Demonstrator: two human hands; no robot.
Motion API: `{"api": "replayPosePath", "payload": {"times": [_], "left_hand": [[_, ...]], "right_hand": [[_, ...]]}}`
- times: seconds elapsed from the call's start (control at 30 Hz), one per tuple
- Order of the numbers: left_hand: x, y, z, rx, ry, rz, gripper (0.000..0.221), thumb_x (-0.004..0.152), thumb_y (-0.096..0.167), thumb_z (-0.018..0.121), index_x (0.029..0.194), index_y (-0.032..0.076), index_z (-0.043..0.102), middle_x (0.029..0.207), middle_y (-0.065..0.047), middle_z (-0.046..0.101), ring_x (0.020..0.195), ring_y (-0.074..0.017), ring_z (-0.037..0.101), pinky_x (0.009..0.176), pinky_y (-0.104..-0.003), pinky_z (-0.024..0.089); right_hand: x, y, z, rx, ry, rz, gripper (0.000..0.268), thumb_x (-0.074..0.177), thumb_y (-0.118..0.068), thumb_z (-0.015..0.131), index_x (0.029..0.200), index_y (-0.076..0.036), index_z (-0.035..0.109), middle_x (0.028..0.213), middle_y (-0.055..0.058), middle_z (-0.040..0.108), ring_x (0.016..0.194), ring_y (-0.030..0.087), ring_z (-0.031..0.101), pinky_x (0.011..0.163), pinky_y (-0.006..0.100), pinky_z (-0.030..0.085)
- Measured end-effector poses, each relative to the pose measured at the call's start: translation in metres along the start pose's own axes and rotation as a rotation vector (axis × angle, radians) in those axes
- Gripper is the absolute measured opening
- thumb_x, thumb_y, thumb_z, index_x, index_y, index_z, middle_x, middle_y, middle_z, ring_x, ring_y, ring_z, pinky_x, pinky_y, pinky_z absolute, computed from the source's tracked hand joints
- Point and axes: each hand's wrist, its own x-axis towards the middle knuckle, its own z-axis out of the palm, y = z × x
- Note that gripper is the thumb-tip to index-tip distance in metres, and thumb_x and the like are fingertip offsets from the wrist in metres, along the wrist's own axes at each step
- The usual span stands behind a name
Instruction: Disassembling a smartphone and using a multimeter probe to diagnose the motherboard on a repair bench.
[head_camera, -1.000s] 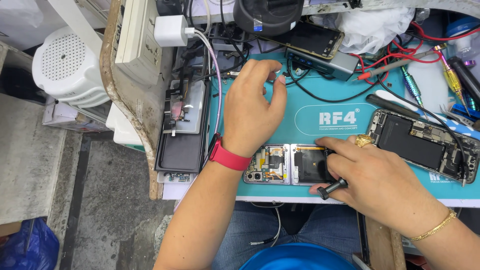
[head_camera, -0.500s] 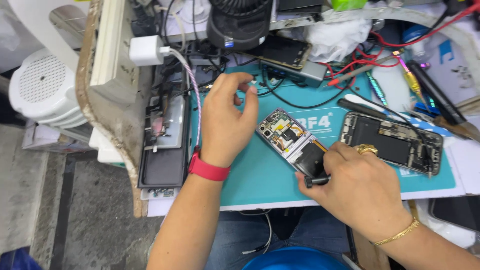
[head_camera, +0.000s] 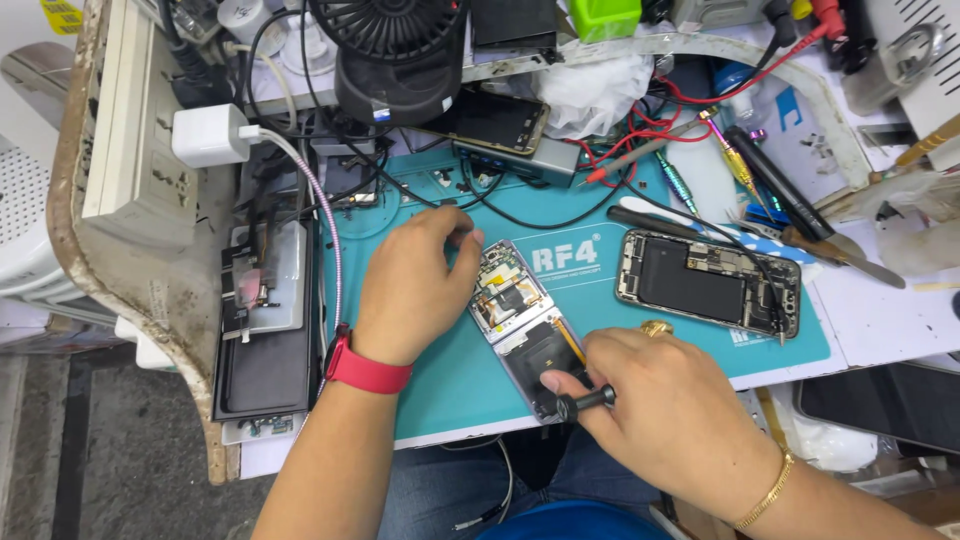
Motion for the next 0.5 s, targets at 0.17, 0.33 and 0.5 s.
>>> {"api": "replayPosePath", "payload": {"times": [0.17,0.33,0.5], "left_hand": [[0.000,0.007,-0.002,-0.115,-0.095,-0.009,0.020,0.094,0.021,0.053,0.092,0.010,0.069,0.082,-0.004,0.072,0.074,-0.0247,0.063,0.067,-0.042,0.045],[-0.001,0.001,0.004,-0.197,-0.125,0.050,0.022,0.094,0.018,0.050,0.095,0.008,0.069,0.086,-0.004,0.073,0.074,-0.0222,0.064,0.067,-0.039,0.046],[0.002,0.004,-0.002,-0.317,-0.213,-0.100,0.027,0.096,0.025,0.053,0.113,0.014,0.070,0.091,0.002,0.072,0.083,-0.0141,0.063,0.073,-0.031,0.046]], "right_hand": [[-0.001,0.028,-0.011,0.284,-0.032,0.062,0.038,0.094,-0.044,0.067,0.068,-0.017,0.059,0.056,-0.002,0.057,0.059,0.020,0.054,0.062,0.036,0.045],[0.028,0.079,-0.043,0.147,0.149,0.439,0.039,0.096,-0.054,0.065,0.097,-0.015,0.059,0.071,0.009,0.060,0.067,0.027,0.056,0.068,0.042,0.041],[0.063,0.148,-0.035,-0.086,0.379,0.122,0.053,0.096,-0.002,0.049,0.148,0.007,0.056,0.129,0.033,0.057,0.115,0.053,0.058,0.104,0.056,0.042]]}}
